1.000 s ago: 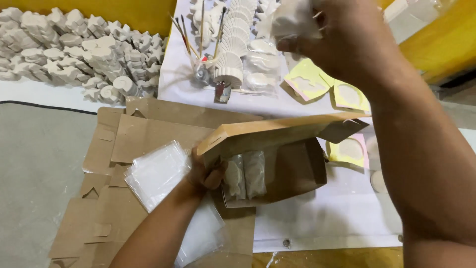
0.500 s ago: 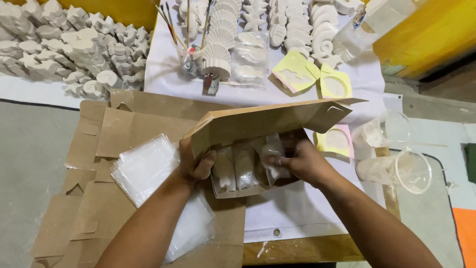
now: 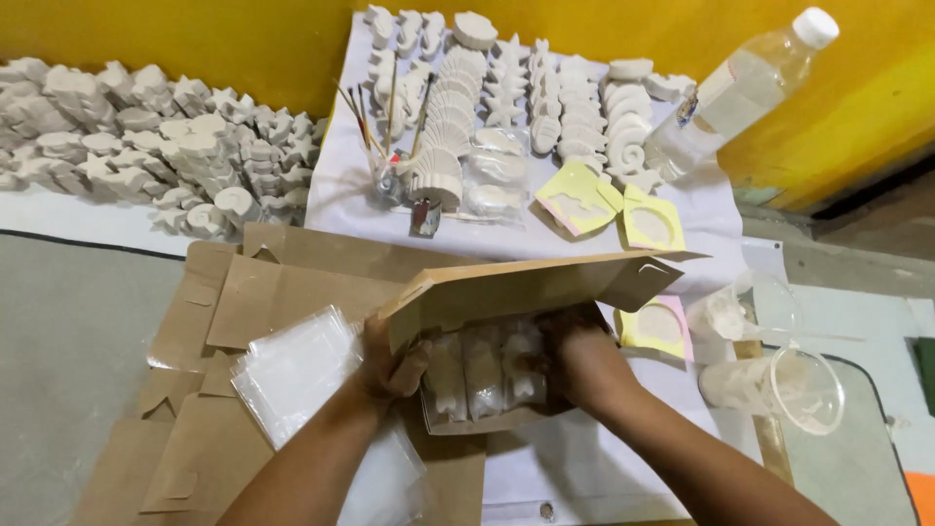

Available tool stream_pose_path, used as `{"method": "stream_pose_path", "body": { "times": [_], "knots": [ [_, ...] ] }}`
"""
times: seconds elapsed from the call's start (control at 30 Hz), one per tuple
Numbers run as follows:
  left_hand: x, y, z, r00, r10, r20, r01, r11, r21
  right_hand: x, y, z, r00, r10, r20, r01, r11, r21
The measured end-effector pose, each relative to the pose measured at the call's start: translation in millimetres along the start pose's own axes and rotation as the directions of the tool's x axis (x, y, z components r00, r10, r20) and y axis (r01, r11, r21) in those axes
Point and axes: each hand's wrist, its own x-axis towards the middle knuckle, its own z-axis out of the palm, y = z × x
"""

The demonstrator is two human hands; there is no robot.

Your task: The person assembles a cardboard box by hand, places several small white plaster figurines into individual plastic bags, and packs them into the box.

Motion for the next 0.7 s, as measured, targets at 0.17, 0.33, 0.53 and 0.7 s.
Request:
{"method": "stream_pose_path", "body": {
  "times": [0.17, 0.33, 0.53, 0.7],
  "knots": [
    [2.4, -4.6, -6.8, 0.992, 0.116, 0.046, -0.12, 0.989, 0.089, -27.4, -8.8, -53.5, 0.976, 0.015, -0.218, -0.019, 1.0, -0.019],
    [16.4, 25.7, 3.4, 0.989, 0.022, 0.145, -0.073, 0.933, 0.352, 12.4, -28.9, -151.3, 0.715, -0.359, -0.599, 0.4, 0.914, -0.07],
    [21.9, 23.5, 5.6, 0.986, 0.114, 0.121, -0.14, 0.96, 0.242, 173.8, -38.4, -158.9, 0.975, -0.133, -0.181, 0.149, 0.985, 0.081],
    [26.7, 29.5, 6.2, 0.989, 0.058, 0.137, -0.099, 0.944, 0.315, 236.9, -11.6, -119.6, 0.986, -0.124, 0.11, 0.162, 0.854, -0.495]
  ]
}}
